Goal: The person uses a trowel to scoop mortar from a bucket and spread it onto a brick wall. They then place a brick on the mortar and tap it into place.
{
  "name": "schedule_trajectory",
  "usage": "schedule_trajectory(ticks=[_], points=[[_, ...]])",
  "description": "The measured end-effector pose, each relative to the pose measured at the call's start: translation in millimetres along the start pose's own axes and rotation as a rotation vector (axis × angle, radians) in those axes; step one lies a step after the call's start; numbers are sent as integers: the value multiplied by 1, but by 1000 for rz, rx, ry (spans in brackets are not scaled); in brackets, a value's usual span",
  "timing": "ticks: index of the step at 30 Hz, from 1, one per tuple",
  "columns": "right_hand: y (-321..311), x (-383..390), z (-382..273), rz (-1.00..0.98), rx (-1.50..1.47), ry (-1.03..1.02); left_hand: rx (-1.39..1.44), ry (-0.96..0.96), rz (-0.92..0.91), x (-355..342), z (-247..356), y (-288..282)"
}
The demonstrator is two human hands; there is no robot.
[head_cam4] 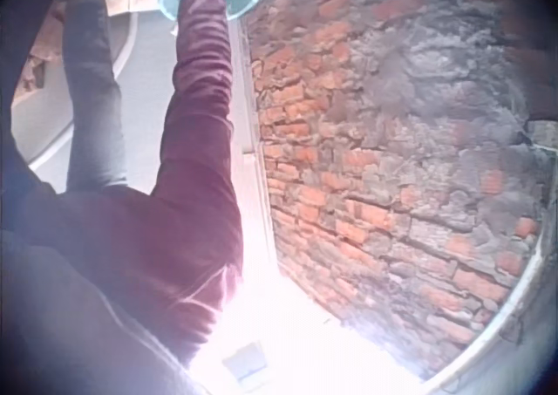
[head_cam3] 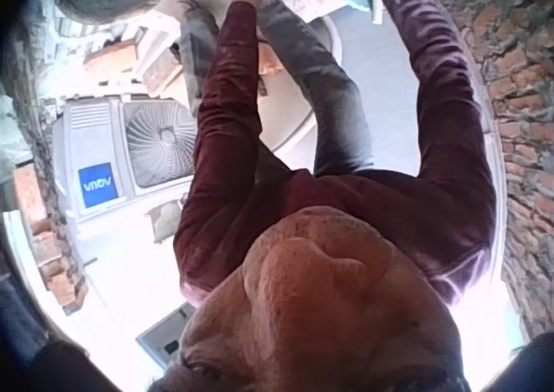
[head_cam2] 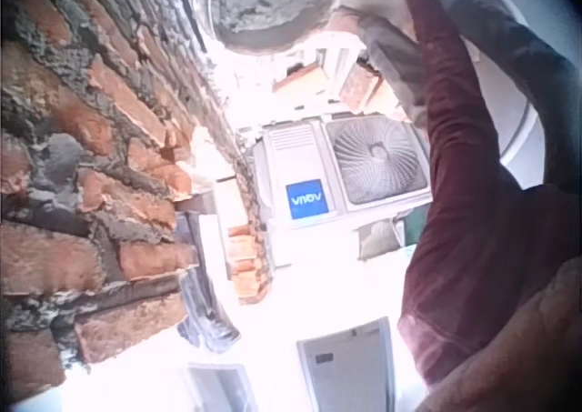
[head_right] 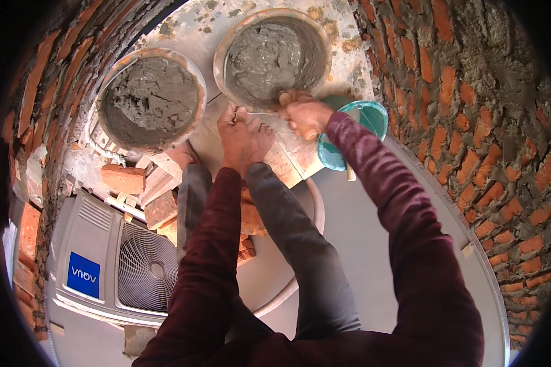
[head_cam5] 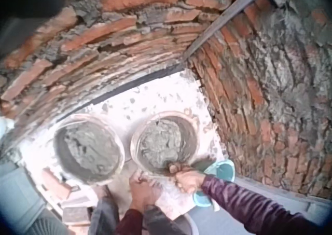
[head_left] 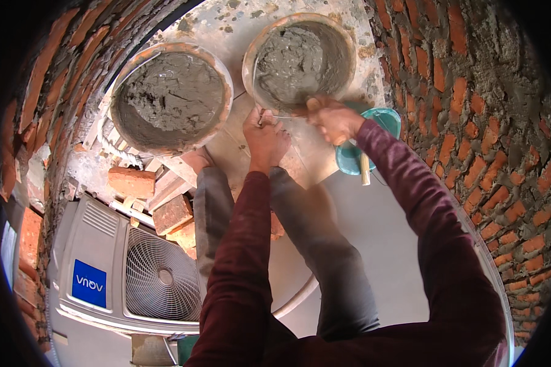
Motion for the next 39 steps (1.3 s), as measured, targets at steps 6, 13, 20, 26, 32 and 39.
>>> schedule_trajectory(ticks=[6, 13, 20, 26, 32, 39], points=[[21, -34, 8, -792, -1248, 28, 40, -9, 24, -3, 0, -3], [14, 15, 21, -1026, -1670, -254, 34, 7, -53, -13, -11, -12], [-34, 117, 13, 18, -77, -74, 88, -6, -34, -8, 2, -10], [-26, 48, -44, 269, 793, -291, 112, 65, 15, -11, 1, -6], [-36, -22, -34, 0, 1693, -594, -77, 179, -77, -21, -10, -16], [-56, 52, -47, -5, 1181, -246, 69, 57, -12, -15, -2, -14]])
Point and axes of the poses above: each hand's wrist, its own x-axis away from the middle knuckle, its own y-axis out of the palm, z = x × y, the point moved 1 cm from there along -x, towards the middle knuckle, and after that the axes turned 6 degrees about z, right-handed, at the moved point
